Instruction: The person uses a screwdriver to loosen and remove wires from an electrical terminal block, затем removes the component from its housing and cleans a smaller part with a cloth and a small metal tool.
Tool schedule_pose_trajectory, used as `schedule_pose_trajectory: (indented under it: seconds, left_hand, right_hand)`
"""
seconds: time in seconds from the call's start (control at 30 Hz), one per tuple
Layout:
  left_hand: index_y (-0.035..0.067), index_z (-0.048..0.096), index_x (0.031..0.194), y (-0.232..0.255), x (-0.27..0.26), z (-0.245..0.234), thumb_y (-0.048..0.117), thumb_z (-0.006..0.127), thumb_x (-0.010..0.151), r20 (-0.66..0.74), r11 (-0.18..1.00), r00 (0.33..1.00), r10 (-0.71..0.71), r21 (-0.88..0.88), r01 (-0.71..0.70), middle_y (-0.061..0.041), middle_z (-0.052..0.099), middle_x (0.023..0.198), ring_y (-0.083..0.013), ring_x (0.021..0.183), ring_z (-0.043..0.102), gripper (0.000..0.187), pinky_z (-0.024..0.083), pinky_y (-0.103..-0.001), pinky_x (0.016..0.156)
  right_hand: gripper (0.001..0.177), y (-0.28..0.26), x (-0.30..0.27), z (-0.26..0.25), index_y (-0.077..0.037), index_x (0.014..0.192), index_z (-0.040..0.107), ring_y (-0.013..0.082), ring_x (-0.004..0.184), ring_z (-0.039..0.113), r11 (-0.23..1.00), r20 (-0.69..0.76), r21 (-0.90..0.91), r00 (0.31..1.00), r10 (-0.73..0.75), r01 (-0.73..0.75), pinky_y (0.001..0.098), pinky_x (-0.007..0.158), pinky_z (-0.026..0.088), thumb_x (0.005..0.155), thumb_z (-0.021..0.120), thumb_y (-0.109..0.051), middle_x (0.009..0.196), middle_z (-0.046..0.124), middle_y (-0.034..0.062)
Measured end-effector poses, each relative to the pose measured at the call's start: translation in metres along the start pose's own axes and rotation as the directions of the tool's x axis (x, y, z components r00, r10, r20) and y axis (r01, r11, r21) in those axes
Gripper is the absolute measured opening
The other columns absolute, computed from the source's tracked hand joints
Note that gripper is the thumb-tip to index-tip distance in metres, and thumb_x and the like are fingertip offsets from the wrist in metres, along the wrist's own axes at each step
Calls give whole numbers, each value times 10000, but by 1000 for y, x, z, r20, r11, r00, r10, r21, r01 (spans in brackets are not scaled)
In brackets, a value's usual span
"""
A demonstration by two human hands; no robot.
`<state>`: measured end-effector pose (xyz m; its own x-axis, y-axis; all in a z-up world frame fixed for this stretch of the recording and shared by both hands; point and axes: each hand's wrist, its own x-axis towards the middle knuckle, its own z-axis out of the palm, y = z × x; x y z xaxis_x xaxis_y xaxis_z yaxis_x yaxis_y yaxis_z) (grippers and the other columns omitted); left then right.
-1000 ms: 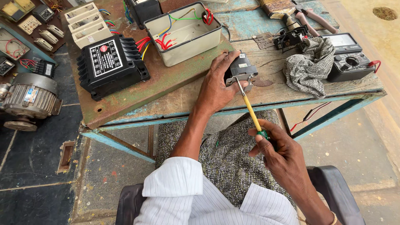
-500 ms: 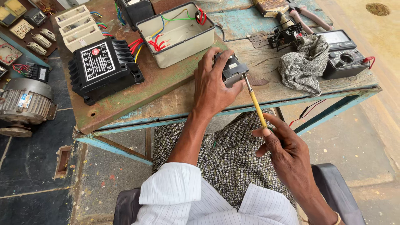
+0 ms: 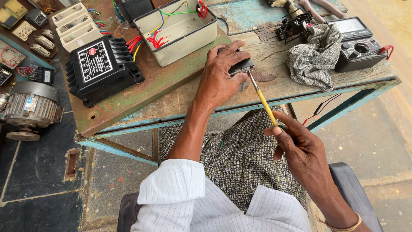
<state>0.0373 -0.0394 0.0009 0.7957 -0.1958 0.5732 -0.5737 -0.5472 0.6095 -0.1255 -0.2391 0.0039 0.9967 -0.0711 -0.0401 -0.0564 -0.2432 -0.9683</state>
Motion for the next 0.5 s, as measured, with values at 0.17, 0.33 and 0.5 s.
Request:
schedule_pose_trajectory:
  seconds: [0.17,0.33,0.5]
  left_hand:
    - [136,745,1179,0,-1,-1,98,859,719,-22,998,1000,-3,-58,2,-4,669,1390,-323,1370,494,475,426,-449,1187]
    - [131,733,1178,2,-1,0,84,833,721,-2,991,999,-44,-124,43,0,666,1391,-320,1388,470,470,424,-432,1184]
    - [151,733,1170,4,1,2,124,886,699,5,992,997,-76,-103,76,13,700,1325,-315,1368,459,496,385,-458,1181]
  right_hand:
    - [483,0,2,-1,-95,1402,627,100,520,608,1000,11,24,1000,-7,6,251,446,513,948,609,-258,932,803,97]
    - [487,-11,8,-6,-110,1397,636,121,490,596,997,-4,-51,998,56,-56,267,424,508,931,624,-252,901,807,94]
    - [446,-23,17,-26,-96,1338,685,111,466,506,983,39,-5,983,181,-181,264,399,420,927,626,-258,740,728,94]
